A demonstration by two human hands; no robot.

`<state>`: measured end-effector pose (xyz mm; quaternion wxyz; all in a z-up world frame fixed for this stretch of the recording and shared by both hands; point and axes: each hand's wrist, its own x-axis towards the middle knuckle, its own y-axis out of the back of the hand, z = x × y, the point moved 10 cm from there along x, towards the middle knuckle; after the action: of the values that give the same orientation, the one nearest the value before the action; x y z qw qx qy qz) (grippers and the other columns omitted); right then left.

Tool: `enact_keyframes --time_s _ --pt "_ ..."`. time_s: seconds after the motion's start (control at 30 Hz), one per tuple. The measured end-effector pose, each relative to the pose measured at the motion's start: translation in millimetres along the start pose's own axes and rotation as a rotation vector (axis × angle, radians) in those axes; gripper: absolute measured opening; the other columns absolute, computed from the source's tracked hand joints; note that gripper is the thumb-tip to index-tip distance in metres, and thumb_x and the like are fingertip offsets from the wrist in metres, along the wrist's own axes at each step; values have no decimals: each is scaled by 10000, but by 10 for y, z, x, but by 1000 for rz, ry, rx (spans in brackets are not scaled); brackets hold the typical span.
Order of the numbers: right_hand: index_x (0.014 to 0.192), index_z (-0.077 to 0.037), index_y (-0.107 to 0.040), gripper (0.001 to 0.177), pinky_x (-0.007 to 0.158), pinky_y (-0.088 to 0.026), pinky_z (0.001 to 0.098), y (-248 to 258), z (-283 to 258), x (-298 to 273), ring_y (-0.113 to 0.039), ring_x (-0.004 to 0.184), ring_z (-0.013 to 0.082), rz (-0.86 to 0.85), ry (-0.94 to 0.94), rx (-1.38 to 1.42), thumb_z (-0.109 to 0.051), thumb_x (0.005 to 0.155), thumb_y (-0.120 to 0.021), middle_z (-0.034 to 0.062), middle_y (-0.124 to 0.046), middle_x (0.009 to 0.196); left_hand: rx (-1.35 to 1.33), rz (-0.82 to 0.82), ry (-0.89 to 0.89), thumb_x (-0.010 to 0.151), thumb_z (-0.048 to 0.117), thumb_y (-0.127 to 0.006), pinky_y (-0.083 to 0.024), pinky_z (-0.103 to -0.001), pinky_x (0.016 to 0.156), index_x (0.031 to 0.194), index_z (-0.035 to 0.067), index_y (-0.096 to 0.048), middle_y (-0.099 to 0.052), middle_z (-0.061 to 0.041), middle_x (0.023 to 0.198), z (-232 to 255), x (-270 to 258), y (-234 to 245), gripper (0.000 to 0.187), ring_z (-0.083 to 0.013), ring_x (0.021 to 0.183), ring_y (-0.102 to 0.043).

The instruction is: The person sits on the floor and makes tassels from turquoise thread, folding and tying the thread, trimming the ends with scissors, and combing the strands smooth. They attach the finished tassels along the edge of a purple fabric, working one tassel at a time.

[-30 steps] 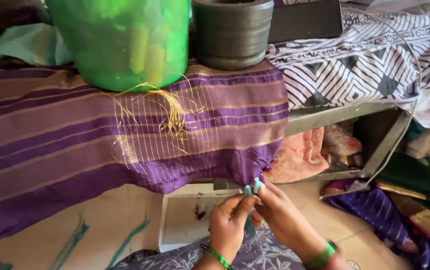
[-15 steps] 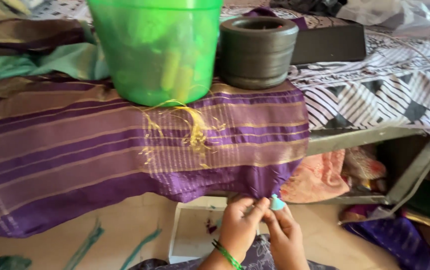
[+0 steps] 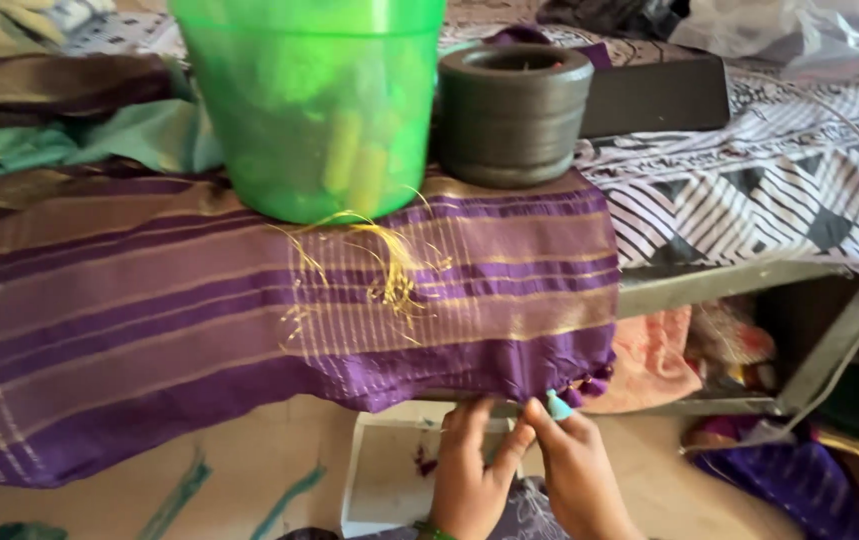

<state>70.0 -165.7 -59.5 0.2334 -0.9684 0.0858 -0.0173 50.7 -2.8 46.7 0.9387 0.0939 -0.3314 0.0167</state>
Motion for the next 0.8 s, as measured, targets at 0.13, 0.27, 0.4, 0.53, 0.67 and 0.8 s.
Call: enact_keyframes --time_s 0.13,0.27,0.4,0.53,0.67,0.8 --pt "1074 24 -694 203 685 -460 259 391 320 -5 -580 803 87 80 61 56 -146 981 -632 10 -683 914 9 -136 72 912 223 -772 -523 -389 779 1014 -9 -751 -725 -129 950 -32 84 -154 255 -288 886 -678" --pt "1258 37 -707 293 560 -267 310 882 530 69 -355 705 155 141 -24 -179 -158 1051 -638 38 -517 861 -668 -285 597 935 161 -749 -505 -301 738 1022 -15 -796 -760 -40 888 -691 -165 -652 202 -127 796 -644" --pt "1060 27 -748 256 784 -538 233 324 -138 -148 -685 860 110 -65 239 -454 -194 971 -655 54 -772 889 -824 -312 742 930 159 -718 -495 -275 649 987 -2 -795 -743 -20 815 -765 -182 -705 187 -113 692 -626" --pt "1008 -32 -739 233 648 -544 303 -454 -1490 -617 -684 753 162 296 671 -986 -132 806 -800 60 -738 886 -738 -263 715 903 135 -756 -533 -204 743 972 -14 -807 -779 -11 869 -809 -119 -664 172 -56 779 -675" --pt "1086 -60 -729 250 713 -552 293 -1530 -2146 -906 -706 842 190 85 1036 -974 -103 845 -781 71 -704 977 -736 -254 754 901 116 -764 -491 -238 691 949 15 -807 -754 -12 829 -1075 -177 -785 120 -72 728 -626" --pt "1101 -43 -730 270 723 -555 322 -2201 -2291 -855 -698 861 238 -64 1120 -997 -107 844 -784 100 -685 983 -568 -234 537 900 45 -746 -445 -266 662 892 -52 -764 -648 3 801 -833 -5 -611 99 -72 741 -542"
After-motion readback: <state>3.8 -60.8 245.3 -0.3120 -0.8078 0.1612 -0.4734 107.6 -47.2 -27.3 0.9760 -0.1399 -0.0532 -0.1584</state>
